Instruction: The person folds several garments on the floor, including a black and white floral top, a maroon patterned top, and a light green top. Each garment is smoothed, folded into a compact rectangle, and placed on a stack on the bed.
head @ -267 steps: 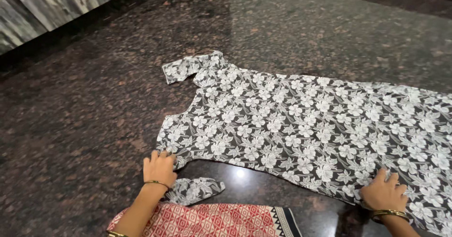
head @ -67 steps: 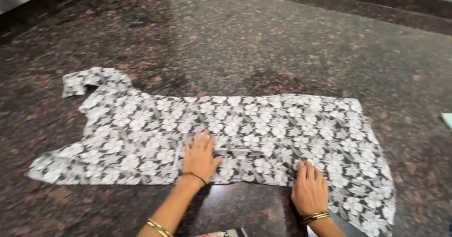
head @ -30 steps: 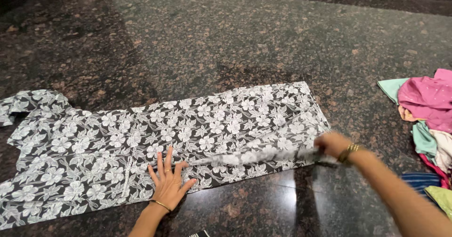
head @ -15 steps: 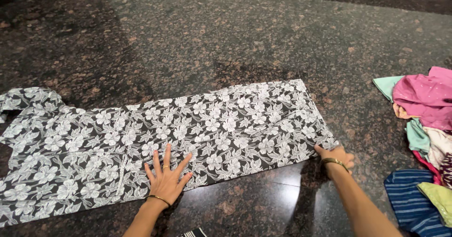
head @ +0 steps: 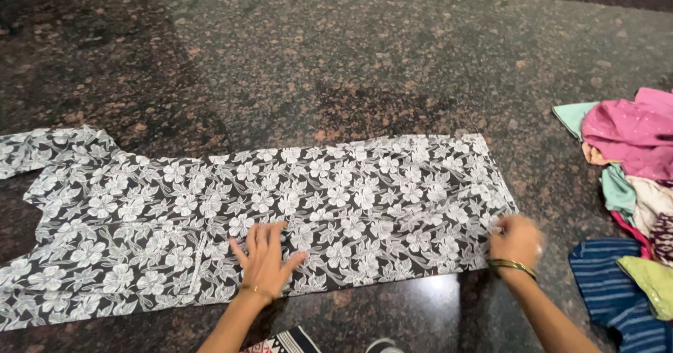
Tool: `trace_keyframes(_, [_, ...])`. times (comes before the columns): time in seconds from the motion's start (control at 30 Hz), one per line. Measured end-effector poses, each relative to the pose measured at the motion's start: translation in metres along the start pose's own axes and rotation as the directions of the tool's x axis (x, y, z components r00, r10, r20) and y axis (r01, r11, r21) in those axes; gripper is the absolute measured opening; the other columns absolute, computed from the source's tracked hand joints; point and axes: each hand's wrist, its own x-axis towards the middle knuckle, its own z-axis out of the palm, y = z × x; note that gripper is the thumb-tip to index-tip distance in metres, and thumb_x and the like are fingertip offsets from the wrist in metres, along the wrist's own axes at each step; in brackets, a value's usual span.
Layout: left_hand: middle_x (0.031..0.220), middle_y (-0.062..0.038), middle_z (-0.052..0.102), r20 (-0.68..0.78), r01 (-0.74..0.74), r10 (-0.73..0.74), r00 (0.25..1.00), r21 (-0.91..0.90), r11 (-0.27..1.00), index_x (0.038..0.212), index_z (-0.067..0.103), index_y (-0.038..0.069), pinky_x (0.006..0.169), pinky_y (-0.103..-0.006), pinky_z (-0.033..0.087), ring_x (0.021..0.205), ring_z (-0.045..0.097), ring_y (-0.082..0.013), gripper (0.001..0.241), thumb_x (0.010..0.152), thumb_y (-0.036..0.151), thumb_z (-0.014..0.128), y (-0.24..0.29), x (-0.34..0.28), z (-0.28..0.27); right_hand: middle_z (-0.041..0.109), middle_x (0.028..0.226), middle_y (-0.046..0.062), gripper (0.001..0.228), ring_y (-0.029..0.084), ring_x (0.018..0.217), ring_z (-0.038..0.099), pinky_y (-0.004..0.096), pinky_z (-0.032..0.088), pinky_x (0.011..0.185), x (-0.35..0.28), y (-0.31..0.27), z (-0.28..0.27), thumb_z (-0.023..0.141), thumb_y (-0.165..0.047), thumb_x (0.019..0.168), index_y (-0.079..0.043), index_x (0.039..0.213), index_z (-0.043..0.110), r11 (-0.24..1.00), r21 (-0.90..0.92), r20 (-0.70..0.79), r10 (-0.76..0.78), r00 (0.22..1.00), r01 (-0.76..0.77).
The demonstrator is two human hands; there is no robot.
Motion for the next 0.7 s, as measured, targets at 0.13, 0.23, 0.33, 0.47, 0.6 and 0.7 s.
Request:
trace_keyframes(0.13, [0.136, -0.012, 0.052, 0.057, 0.114, -0.115, 0.992, 0.031, 0.993, 0.124, 0.06, 0.017, 0.122, -0.0692, 0.0, 0.141, 0.033, -0.0343, 0.06, 0.086, 0.063, 0.066, 0.009, 0.026, -0.008, 0.072, 0.092, 0.015, 0.01, 0.034, 0.087, 0.069, 0.043, 0.054, 0.081, -0.007, -0.093, 0.001, 0.069, -0.01, 0.084, -0.005, 0.092, 0.073, 0.856, 0.468, 0.181, -0.335, 0.925, 0.219])
trace_keyframes(0.23, [0.132, -0.01, 0.053, 0.148, 0.078, -0.088, 0.985, 0.069, 0.995, 0.117, 0.064, 0.017, 0.121, -0.0645, 0.002, 0.135, 0.035, -0.0327, 0.056, 0.078, 0.055, 0.077, 0.018, 0.036, -0.008, 0.073, 0.098, 0.008, 0.014, 0.026, 0.09, 0.073, 0.038, 0.057, 0.086, -0.002, -0.148, 0.002, 0.068, -0.022, 0.088, -0.012, 0.096, 0.074, 0.868, 0.475, 0.451, -0.384, 0.806, 0.148])
trace_keyframes(0.33, [0.124, -0.009, 0.056, 0.051, 0.025, -0.026, 0.998, 0.006, 1.0, 0.111, 0.066, 0.017, 0.117, -0.0595, 0.013, 0.126, 0.039, -0.0332, 0.051, 0.075, 0.05, 0.082, 0.015, 0.035, 0.002, 0.068, 0.1, 0.006, 0.024, 0.027, 0.102, 0.064, 0.044, 0.049, 0.092, 0.005, -0.17, 0.003, 0.077, -0.022, 0.072, -0.015, 0.095, 0.074, 0.828, 0.294, 0.496, -0.559, 0.664, 0.478])
trace_keyframes(0.47, [0.114, -0.006, 0.059, -0.04, 0.024, -0.029, 0.999, -0.108, 0.994, 0.107, 0.069, 0.019, 0.108, -0.049, 0.03, 0.115, 0.043, -0.033, 0.043, 0.075, 0.045, 0.082, 0.005, 0.033, 0.013, 0.064, 0.098, 0.003, 0.037, 0.024, 0.103, 0.058, 0.046, 0.04, 0.093, 0.012, -0.166, -0.003, 0.084, -0.045, 0.074, -0.018, 0.095, 0.071, 0.784, 0.364, 0.557, -0.616, 0.557, 0.503])
trace_keyframes(0.6, [0.109, -0.006, 0.059, -0.082, -0.016, 0.006, 0.997, -0.124, 0.992, 0.099, 0.067, 0.017, 0.107, -0.0494, 0.03, 0.111, 0.044, -0.0321, 0.039, 0.074, 0.04, 0.085, 0.006, 0.032, 0.014, 0.067, 0.091, -0.003, 0.036, 0.019, 0.097, 0.063, 0.041, 0.034, 0.102, 0.023, -0.156, -0.009, 0.082, -0.047, 0.076, -0.016, 0.087, 0.067, 0.823, 0.275, 0.732, -0.514, 0.446, 0.498])
trace_keyframes(0.7, [0.111, -0.007, 0.058, -0.073, -0.027, 0.021, 0.997, -0.076, 0.997, 0.097, 0.062, 0.014, 0.112, -0.0534, 0.025, 0.115, 0.045, -0.0321, 0.037, 0.076, 0.036, 0.084, 0.011, 0.03, 0.009, 0.071, 0.085, -0.005, 0.027, 0.017, 0.091, 0.067, 0.039, 0.032, 0.109, 0.045, -0.15, -0.013, 0.076, -0.044, 0.082, -0.021, 0.088, 0.064, 0.845, 0.191, 0.759, -0.449, 0.471, 0.499])
